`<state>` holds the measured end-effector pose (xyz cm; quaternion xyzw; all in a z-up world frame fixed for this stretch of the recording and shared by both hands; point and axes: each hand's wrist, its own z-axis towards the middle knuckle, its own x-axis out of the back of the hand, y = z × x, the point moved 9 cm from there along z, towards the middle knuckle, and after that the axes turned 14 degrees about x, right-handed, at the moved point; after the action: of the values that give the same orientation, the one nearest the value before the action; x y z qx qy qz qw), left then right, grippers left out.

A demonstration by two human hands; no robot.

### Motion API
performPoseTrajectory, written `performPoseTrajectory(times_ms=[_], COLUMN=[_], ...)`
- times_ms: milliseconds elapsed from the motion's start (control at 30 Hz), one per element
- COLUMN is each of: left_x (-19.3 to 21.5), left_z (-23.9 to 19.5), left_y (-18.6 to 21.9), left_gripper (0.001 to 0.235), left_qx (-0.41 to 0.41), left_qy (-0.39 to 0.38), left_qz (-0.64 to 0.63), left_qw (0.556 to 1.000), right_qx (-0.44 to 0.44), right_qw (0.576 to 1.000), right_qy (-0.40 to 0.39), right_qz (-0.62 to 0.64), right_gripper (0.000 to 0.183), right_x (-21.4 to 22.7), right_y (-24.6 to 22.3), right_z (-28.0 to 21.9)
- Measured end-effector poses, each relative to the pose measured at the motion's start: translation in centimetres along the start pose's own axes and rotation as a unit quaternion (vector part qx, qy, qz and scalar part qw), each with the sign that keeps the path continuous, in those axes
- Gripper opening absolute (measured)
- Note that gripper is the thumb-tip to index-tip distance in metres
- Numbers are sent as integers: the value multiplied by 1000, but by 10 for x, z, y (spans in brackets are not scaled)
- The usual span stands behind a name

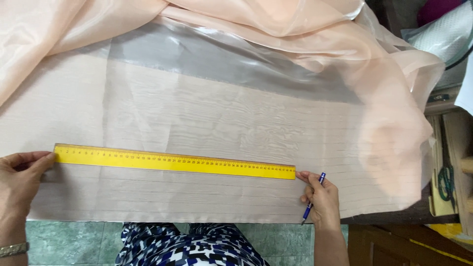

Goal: The person uses a long yellow ruler and a blue pen to draw multiple parallel lines across a piece of fabric on a work table.

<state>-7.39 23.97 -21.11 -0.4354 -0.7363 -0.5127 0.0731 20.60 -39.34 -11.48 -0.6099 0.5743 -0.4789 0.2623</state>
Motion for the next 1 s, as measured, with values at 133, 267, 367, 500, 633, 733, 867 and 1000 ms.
performPoseTrajectory(times_ms=[133, 267, 367, 500, 633, 733, 867, 1000], left_x=[12, 15, 18, 22, 24, 25, 25, 24], left_z=[-31, -49, -56, -56, -44, -43, -41, -39], left_y=[43, 69, 86, 95, 97, 102, 102, 102], left_gripper=[17, 15, 14, 12, 12, 12, 12, 13], left_qx=[-16, 30, 61, 121, 120, 131, 140, 138], left_qy=[42, 46, 49, 38, 43, 38, 37, 39], left_qz=[100, 66, 64, 56, 90, 90, 84, 83], left_qw=[994, 996, 995, 990, 988, 987, 986, 986], right_qx=[-1, 63, 82, 23, 57, 56, 58, 55], right_qw=[1000, 998, 996, 996, 996, 996, 995, 996], right_qy=[3, -25, -23, 18, -27, -29, -22, -25], right_qz=[-18, -4, -12, -86, -63, -60, -78, -70], right_gripper=[23, 23, 23, 27, 24, 25, 28, 25], right_x=[-2, 5, -2, -9, -13, -18, -21, -21], right_y=[0, 10, -5, -17, -10, -12, -15, -11], right_z=[-2, 11, 5, -6, 6, 6, 4, 7])
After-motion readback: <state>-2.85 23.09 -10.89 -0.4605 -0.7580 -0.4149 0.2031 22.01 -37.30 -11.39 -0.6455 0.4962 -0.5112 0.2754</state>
